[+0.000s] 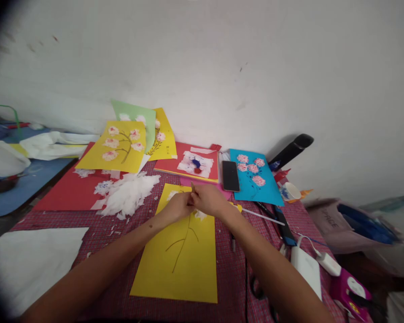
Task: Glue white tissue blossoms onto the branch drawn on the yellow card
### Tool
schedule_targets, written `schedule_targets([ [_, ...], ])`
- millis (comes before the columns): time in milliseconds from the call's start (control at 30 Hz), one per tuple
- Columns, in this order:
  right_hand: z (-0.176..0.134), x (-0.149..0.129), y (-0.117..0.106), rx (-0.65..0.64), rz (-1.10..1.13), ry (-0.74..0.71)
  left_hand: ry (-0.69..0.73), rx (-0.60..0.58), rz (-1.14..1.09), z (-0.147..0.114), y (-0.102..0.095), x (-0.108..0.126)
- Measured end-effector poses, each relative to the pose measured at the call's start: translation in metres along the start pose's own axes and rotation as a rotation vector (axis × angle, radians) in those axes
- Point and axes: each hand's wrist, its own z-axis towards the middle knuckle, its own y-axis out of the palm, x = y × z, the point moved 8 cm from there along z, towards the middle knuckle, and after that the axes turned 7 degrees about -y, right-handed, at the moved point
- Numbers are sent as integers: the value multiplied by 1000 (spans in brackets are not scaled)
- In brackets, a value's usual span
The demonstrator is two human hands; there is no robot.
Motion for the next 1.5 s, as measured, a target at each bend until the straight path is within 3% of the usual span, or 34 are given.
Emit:
schedule_targets([
  [467, -3, -12, 6, -74, -76, -45, -33, 19, 12, 3, 2, -6],
  [1500, -13, -12, -11, 50, 38, 26, 20, -41, 40, -2, 7, 1],
])
